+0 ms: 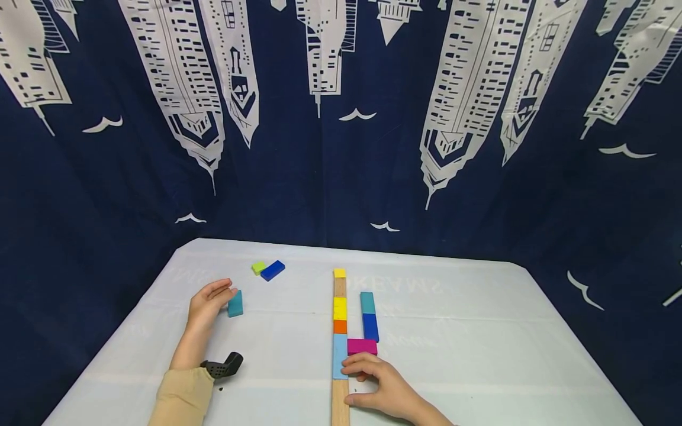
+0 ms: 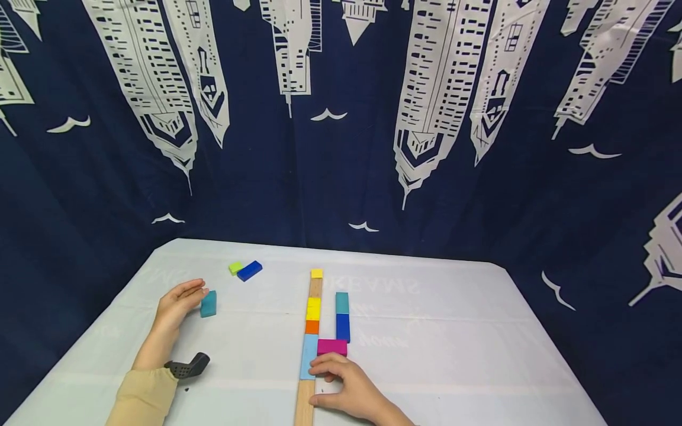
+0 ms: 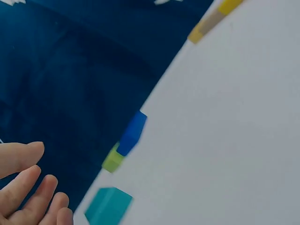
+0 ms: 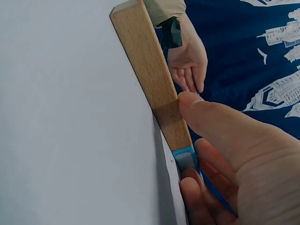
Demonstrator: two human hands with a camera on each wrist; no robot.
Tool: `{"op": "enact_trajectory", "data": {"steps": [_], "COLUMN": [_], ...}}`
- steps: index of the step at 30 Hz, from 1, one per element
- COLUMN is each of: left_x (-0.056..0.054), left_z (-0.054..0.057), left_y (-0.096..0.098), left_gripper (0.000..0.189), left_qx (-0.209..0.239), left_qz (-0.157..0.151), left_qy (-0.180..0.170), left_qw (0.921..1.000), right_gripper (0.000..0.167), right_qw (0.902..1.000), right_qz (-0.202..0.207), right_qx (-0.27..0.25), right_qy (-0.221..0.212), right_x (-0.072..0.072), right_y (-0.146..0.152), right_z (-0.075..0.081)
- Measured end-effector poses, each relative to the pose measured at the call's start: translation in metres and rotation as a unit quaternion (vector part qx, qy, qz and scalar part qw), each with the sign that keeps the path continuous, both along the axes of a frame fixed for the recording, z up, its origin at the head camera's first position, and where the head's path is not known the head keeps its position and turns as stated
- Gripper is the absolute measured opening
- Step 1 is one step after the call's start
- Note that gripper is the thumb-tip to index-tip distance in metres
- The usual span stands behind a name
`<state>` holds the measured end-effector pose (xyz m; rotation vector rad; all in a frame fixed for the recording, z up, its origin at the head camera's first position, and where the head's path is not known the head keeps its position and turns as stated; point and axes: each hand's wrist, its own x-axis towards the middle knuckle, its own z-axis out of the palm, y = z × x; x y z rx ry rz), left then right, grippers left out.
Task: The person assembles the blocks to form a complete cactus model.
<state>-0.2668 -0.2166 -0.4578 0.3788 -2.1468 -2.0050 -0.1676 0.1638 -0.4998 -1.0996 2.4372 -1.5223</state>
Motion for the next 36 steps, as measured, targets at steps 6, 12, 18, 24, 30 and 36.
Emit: {"op": "enact_trajectory", "data": {"steps": [6, 12, 18, 24, 30, 36], "left_x": [-0.004, -0.004, -0.003, -0.002, 0.000, 0.001], "left_z": [-0.015, -0.025, -0.026, -0.027, -0.026, -0.023], "left_y": [0.000, 0.000, 0.001, 0.002, -0.002, -0.005], "left_gripper": [0.057, 0.062, 0.063, 0.058, 0.064, 0.084], "left_qx": [-0.014, -0.030, -0.065, -0.083, -0.083, -0.073], "left_qz": [-0.021, -0.026, -0.029, -0.022, -0.041, -0.089], "left_qy": [-0.026, -0.034, -0.033, -0.022, -0.033, -0.059], "left_qw": [0.9993, 0.9986, 0.9969, 0.9961, 0.9952, 0.9916], "right_gripper": [0.037, 0.035, 0.034, 0.033, 0.034, 0.035], "right_qw": [1.0000, 0.9999, 1.0000, 0.9999, 1.0000, 1.0000], "right_qz": [0.001, 0.000, 0.002, 0.001, 0.003, -0.002], "right_qx": [0.005, 0.002, 0.000, -0.004, -0.001, 0.003], "right_qy": [0.008, 0.016, 0.007, 0.011, 0.005, -0.002], "right_x": [0.000, 0.005, 0.012, 0.012, 0.011, 0.008], "right_y": [0.001, -0.003, -0.006, -0.006, -0.005, -0.005], "right_z": [0.000, 0.013, 0.031, 0.029, 0.028, 0.022]}}
